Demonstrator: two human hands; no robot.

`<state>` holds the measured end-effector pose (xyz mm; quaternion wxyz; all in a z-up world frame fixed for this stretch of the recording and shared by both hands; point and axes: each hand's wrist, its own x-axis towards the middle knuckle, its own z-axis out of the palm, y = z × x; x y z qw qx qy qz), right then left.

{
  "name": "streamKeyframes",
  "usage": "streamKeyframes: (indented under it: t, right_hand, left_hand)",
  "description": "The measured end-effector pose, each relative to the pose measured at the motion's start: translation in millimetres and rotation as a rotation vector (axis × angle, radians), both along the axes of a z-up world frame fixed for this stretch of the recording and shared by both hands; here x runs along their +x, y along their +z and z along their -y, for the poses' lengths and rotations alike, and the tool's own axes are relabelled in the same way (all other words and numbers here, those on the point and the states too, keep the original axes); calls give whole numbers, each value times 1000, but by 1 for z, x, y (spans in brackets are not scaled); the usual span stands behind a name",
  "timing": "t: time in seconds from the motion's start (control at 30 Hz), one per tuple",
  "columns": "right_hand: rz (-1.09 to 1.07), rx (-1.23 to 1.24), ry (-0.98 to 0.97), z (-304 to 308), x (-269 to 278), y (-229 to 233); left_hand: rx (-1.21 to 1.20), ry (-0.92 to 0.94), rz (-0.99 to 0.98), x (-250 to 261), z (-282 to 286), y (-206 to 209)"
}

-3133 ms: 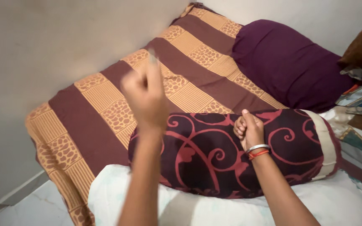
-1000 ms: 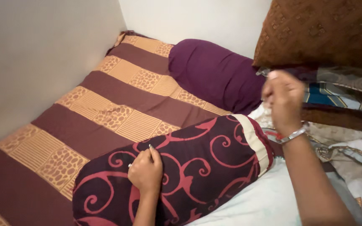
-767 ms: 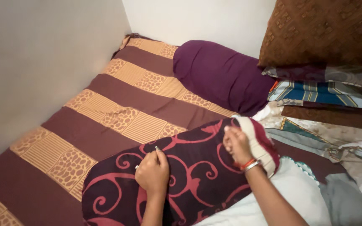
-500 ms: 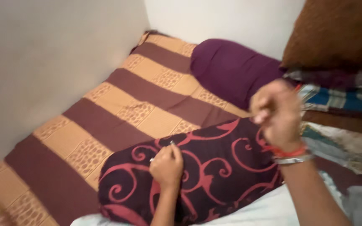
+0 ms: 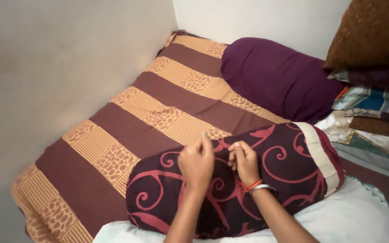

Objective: The person sits on a bed and repeatedly pats, squeezes, and rolls a cylindrical pillow on their lap to fluff it. They adjust the pillow's position and orientation multiple times while continuing to pat and press it.

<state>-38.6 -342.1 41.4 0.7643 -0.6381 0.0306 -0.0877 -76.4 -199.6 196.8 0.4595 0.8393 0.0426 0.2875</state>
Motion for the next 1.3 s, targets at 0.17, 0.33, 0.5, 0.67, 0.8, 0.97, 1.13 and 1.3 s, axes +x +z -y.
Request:
streamKeyframes:
  t: [0.17, 0.33, 0.5, 0.67, 0.8, 0.97, 1.13, 1.3]
  right_hand:
    - [-16, 44, 25, -1, -7, 3]
    - [-8, 74, -24, 1, -7, -6]
    - [-123, 127, 34, 3, -2, 35]
    - [157, 25, 142, 46, 3, 156]
    - [555, 145, 188, 96, -3, 178]
    - [-88, 87, 21, 89, -12, 23]
    - [-127, 232, 105, 108, 8, -23]
    - [-153, 447, 13, 118, 3, -8]
  left_hand:
    - [-121, -149, 498, -14, 4, 87]
    - [37, 65, 456, 9, 37, -18]
    - [482, 138, 200, 14, 36, -121]
    - [452, 137, 219, 17, 38, -127]
    - [457, 129, 237, 15, 39, -121]
    - [361, 163, 158, 18, 47, -102]
    - [-45, 5, 154, 40, 83, -17]
    - [-328, -236, 224, 30, 151, 3]
